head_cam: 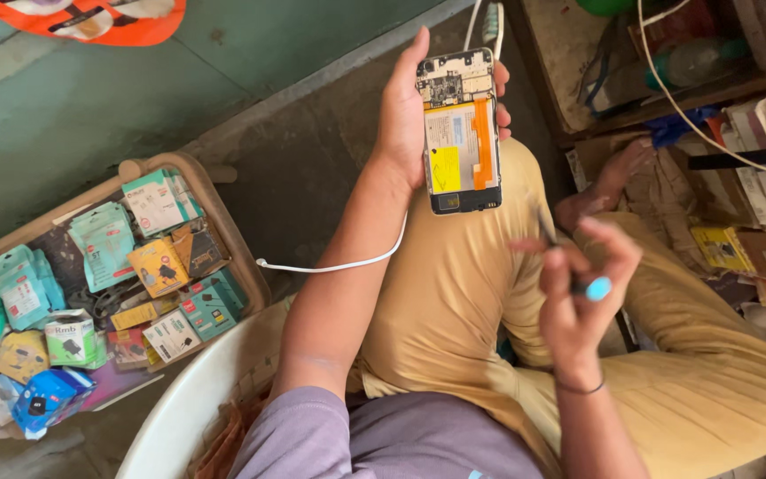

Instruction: The person holds a disassembled smartphone on their lap and repairs it, prying at the internal battery and board with a spudger, lifting components with tweezers, and brushing the internals with a toothbrush. They reposition the phone repeatedly and continue prying and cleaning the interior throughout the clip.

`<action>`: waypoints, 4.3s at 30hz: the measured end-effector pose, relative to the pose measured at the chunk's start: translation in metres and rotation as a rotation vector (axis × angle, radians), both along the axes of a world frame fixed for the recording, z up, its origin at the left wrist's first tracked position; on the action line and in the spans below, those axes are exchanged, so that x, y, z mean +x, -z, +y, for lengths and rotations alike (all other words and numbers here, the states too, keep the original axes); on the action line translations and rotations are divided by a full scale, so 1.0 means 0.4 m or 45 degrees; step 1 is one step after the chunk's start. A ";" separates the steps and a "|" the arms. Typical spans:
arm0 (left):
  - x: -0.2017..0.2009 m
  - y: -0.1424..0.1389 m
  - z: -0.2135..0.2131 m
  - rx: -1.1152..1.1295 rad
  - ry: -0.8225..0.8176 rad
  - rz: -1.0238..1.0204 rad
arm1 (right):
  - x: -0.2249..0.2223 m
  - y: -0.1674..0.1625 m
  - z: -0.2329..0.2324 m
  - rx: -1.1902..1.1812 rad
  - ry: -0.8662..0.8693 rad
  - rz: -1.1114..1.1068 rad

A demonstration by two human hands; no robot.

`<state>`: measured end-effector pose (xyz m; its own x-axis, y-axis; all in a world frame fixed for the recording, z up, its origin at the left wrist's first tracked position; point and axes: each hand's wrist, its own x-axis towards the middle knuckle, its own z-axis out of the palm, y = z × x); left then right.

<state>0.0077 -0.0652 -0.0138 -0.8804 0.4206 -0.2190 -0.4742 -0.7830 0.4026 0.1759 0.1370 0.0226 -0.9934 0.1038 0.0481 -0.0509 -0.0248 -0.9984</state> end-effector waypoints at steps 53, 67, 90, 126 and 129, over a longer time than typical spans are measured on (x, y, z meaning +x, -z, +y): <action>0.025 -0.051 0.032 -0.088 -0.085 0.211 | 0.030 -0.180 -0.052 1.298 -0.151 0.399; 0.025 -0.058 0.033 -0.112 -0.085 0.182 | 0.001 -0.123 -0.049 1.035 -0.068 0.247; -0.030 -0.004 0.021 -0.206 0.040 -0.093 | -0.023 0.037 -0.038 0.786 -0.144 0.795; -0.028 -0.001 0.021 -0.172 0.042 -0.084 | -0.042 0.067 -0.036 0.656 -0.129 0.774; -0.027 -0.005 0.020 -0.191 0.049 -0.104 | -0.023 0.080 -0.041 0.287 0.005 0.544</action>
